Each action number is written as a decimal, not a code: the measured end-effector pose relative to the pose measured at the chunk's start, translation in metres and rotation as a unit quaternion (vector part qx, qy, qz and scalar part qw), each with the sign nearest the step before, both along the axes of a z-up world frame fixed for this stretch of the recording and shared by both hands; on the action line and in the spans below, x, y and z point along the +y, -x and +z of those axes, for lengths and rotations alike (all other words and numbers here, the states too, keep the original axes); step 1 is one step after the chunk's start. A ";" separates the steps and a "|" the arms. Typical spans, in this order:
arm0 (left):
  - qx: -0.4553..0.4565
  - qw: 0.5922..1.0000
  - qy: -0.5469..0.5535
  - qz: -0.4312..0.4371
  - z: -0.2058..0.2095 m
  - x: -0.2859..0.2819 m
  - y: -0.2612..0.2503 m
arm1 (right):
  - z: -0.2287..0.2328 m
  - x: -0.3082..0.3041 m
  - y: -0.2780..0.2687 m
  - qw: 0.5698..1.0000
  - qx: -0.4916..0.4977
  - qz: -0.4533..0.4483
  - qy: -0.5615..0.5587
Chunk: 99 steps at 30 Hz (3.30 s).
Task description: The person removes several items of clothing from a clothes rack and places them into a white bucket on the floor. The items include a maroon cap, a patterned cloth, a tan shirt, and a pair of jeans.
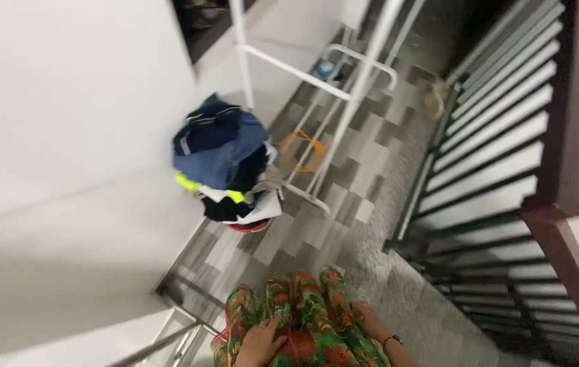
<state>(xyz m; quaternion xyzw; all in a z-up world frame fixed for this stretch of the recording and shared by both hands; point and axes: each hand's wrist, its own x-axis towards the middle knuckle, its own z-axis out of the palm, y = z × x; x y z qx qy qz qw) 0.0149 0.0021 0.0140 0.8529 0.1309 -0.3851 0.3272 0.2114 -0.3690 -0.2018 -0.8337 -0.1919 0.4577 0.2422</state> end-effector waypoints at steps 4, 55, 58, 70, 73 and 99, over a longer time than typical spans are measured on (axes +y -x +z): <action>0.045 0.996 0.047 -0.064 0.040 0.002 -0.043 | -0.024 -0.033 0.027 0.997 -0.013 -0.081 0.010; -0.140 0.955 -0.160 -0.209 0.004 -0.052 -0.900 | 0.016 -0.039 -0.753 0.964 -0.061 -0.258 -0.007; -0.090 0.970 -0.069 -0.217 -0.010 -0.041 -0.930 | 0.003 -0.046 -0.791 0.972 -0.003 -0.230 -0.038; 0.053 0.970 -0.117 -0.207 -0.104 -0.030 -1.028 | -0.088 -0.075 -0.946 0.992 -0.091 -0.089 -0.015; 0.054 0.976 -0.096 -0.189 -0.097 -0.059 -1.090 | -0.097 -0.079 -1.014 0.986 -0.027 -0.162 -0.009; -0.074 0.972 0.056 -0.216 -0.110 -0.194 -1.495 | -0.089 -0.107 -1.458 0.965 0.084 -0.188 -0.160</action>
